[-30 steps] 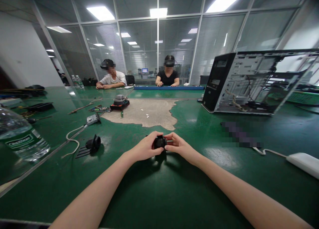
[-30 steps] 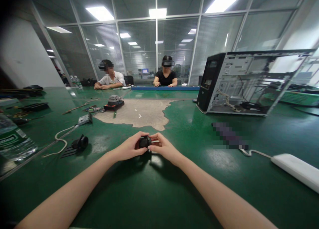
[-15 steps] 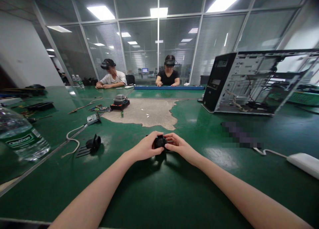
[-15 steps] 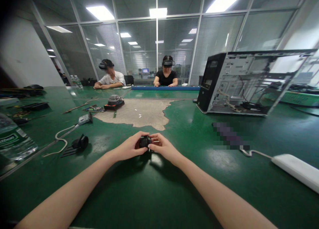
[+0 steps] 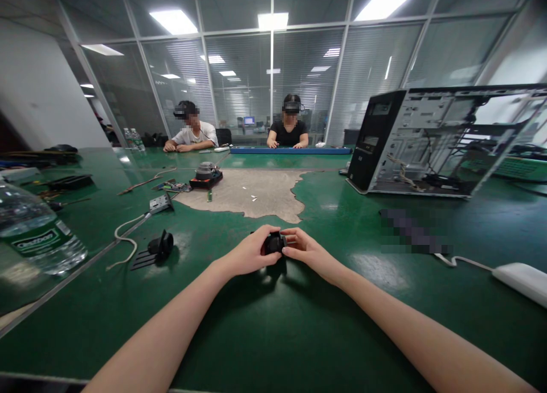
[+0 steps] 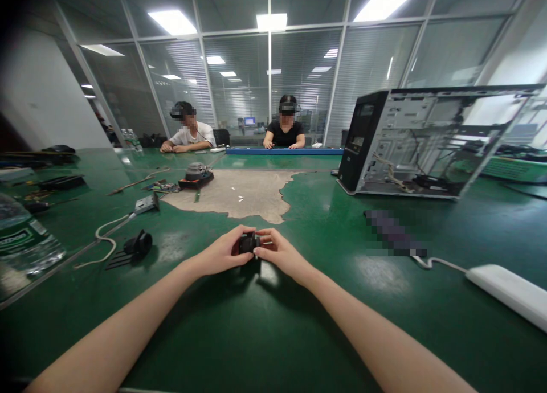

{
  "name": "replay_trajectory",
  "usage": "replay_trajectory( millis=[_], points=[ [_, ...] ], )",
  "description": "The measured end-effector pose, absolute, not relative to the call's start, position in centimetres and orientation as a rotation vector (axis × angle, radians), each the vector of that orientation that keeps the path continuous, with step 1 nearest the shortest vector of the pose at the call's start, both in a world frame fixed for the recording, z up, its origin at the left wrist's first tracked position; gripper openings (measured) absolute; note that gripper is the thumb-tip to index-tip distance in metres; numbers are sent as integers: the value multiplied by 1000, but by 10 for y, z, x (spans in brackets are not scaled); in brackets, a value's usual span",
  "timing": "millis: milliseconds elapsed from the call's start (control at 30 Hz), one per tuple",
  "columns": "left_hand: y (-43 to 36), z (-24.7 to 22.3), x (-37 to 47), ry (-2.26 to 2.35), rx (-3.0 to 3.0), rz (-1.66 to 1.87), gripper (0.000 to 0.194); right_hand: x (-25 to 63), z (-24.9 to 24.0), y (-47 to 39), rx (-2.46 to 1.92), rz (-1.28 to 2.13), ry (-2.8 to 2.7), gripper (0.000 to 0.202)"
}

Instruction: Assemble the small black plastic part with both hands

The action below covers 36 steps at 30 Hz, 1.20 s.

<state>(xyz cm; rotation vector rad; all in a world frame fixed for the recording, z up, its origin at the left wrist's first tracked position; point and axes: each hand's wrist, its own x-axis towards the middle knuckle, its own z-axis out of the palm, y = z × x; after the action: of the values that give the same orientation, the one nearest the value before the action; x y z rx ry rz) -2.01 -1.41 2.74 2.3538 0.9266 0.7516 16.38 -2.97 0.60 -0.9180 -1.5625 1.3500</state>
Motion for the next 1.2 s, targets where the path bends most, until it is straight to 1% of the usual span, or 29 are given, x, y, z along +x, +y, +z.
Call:
replay_trajectory(
  millis=[200,300,367,533,733,900,1067,1200],
  points=[
    [-13,26,-20,922,2363,745,48,165,9,-31,-831,1413,-1579,41],
    [-13,26,-20,932,2359,747,47,164,9,-32,-867,1371,-1566,30],
    [-14,26,-19,938,2354,754,46,163,9,-32,-893,1347,-1553,27],
    [-14,28,-20,941,2355,747,47,163,7,-30,-954,1334,-1543,32],
    [-13,27,-20,928,2376,729,48,167,6,-29,-806,1423,-1585,40],
    [-14,28,-20,947,2372,734,47,164,6,-30,-872,1359,-1558,25],
    [-14,28,-20,938,2375,741,46,163,7,-30,-939,1355,-1533,32],
    [-13,27,-21,925,2382,734,47,165,7,-29,-855,1418,-1558,39]
  ],
)
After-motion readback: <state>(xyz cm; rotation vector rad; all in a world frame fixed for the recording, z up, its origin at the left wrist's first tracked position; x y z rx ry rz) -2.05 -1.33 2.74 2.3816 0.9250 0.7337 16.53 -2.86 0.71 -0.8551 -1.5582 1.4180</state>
